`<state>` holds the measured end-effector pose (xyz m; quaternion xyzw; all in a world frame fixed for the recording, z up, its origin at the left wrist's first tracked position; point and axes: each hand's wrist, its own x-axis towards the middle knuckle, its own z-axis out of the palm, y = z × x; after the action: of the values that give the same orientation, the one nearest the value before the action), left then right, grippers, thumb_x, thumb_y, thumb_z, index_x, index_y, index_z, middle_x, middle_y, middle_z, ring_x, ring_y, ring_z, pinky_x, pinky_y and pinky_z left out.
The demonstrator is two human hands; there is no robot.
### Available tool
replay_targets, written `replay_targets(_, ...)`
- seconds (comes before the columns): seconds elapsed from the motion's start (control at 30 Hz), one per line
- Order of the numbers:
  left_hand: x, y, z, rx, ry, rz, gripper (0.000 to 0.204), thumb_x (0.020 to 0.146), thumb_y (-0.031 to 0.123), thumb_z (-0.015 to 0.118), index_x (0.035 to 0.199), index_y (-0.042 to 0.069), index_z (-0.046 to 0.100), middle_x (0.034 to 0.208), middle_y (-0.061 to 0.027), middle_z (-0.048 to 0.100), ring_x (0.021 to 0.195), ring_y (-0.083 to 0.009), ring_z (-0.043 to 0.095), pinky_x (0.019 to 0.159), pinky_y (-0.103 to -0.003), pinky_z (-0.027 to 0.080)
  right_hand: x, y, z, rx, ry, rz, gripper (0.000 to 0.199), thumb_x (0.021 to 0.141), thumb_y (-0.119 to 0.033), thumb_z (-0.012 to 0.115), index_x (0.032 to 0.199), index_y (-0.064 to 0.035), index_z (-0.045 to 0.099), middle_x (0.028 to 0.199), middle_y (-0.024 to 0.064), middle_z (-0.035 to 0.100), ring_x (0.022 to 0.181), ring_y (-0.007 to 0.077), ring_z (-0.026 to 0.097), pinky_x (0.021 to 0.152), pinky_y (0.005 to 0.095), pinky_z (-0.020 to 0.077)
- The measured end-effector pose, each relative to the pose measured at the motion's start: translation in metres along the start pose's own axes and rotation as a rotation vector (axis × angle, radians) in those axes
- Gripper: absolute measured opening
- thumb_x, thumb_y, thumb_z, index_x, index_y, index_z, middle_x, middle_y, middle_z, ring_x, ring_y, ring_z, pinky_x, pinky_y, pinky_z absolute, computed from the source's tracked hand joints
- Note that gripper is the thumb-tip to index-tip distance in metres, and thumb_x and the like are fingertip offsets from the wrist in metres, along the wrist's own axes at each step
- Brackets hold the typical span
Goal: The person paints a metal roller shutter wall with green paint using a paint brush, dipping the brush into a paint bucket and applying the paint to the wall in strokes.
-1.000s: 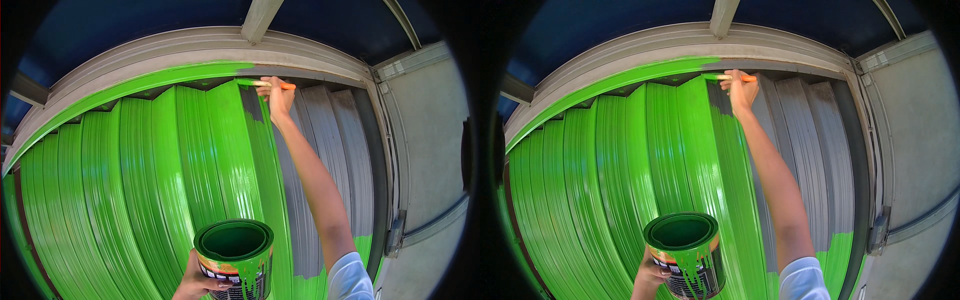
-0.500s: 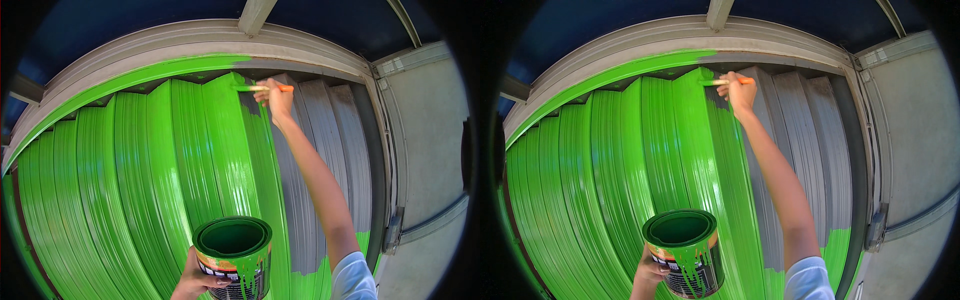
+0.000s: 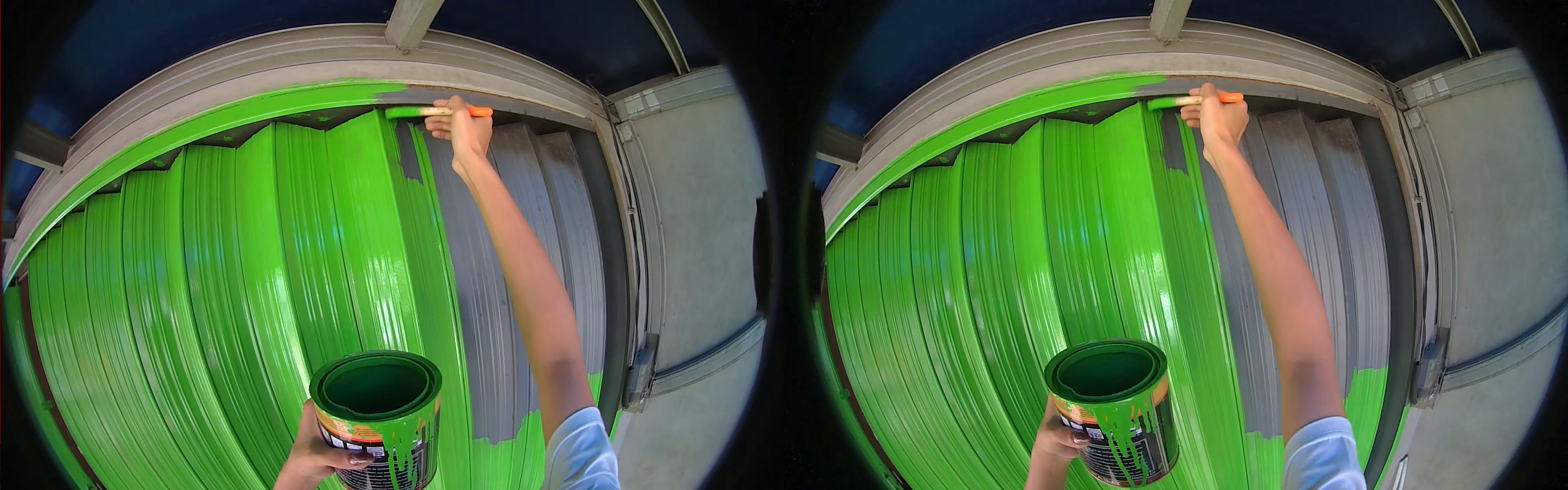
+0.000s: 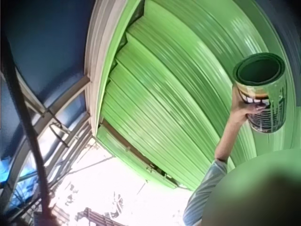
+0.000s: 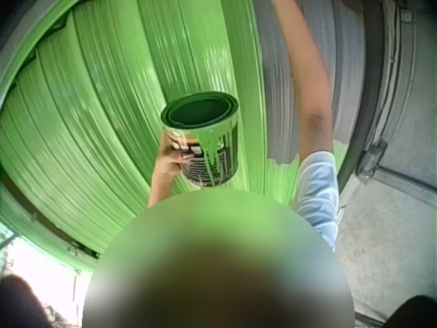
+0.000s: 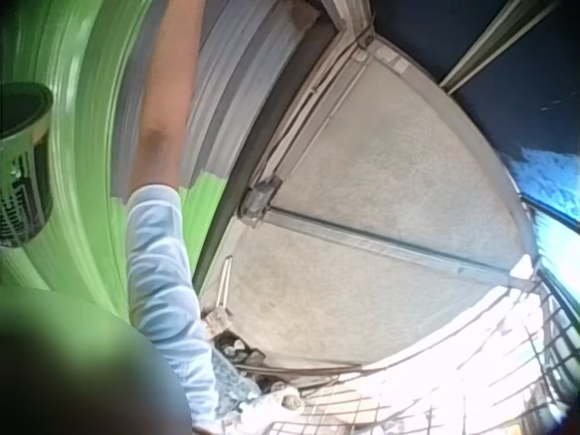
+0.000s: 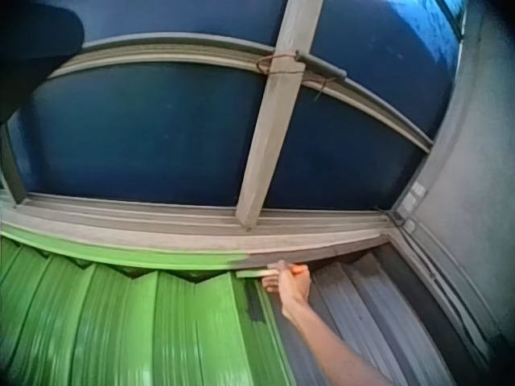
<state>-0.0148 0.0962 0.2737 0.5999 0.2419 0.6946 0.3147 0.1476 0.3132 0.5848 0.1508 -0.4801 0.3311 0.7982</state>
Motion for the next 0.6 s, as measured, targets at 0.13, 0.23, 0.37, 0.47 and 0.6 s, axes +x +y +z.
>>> replay_targets(0.13,0.0,0.006,0.012,-0.073,0.044,0.042,0.08,0.043,-0.006,0.076,0.119,-0.009,0.047,0.106,-0.0138,0.061,0.095,-0.0206,0.059,0.084,-0.033,0.048,-0.01,0.018,0.006,0.076,-0.105,0.068,0.026,0.081,-0.016,0.05,0.084,0.0061,0.064,0.069,0.0161,0.065,0.055,0.018,0.063,0.051,0.025,0.0497)
replay_targets(0.23,-0.002,0.008,0.005,-0.074,0.05,0.026,0.081,0.043,-0.006,0.076,0.119,-0.008,0.046,0.104,-0.0136,0.061,0.094,-0.0209,0.06,0.084,-0.034,0.048,-0.017,0.015,-0.002,-0.039,-0.167,0.115,0.028,0.079,-0.018,0.049,0.077,0.005,0.064,0.061,0.0144,0.062,0.047,0.0169,0.059,0.044,0.0258,0.0465)
replay_targets(0.37,0.0,0.013,0.009,-0.072,0.052,0.016,0.081,0.043,-0.006,0.075,0.119,-0.008,0.045,0.103,-0.0136,0.061,0.093,-0.0211,0.06,0.084,-0.034,0.048,-0.003,-0.001,-0.016,-0.143,-0.129,0.062,0.029,0.079,-0.018,0.049,0.073,0.0051,0.065,0.056,0.0125,0.06,0.043,0.0154,0.056,0.042,0.0263,0.0444)
replay_targets(0.47,0.0,0.015,0.013,-0.067,0.048,0.014,0.081,0.043,-0.007,0.075,0.119,-0.007,0.045,0.105,-0.0139,0.06,0.094,-0.0211,0.059,0.083,-0.034,0.048,-0.002,0.004,-0.001,-0.084,-0.111,-0.041,0.028,0.081,-0.02,0.051,0.077,0.0035,0.066,0.062,0.0118,0.063,0.05,0.0151,0.059,0.048,0.0252,0.047)
replay_targets(0.6,-0.001,0.014,0.01,-0.04,0.06,0.015,0.083,0.043,-0.004,0.076,0.12,-0.008,0.044,0.108,-0.0146,0.059,0.097,-0.0222,0.059,0.086,-0.035,0.047,-0.007,0.017,-0.002,-0.243,-0.317,-0.098,0.028,0.084,-0.022,0.053,0.083,0.0014,0.067,0.068,0.0116,0.065,0.057,0.0152,0.062,0.056,0.0238,0.0496)
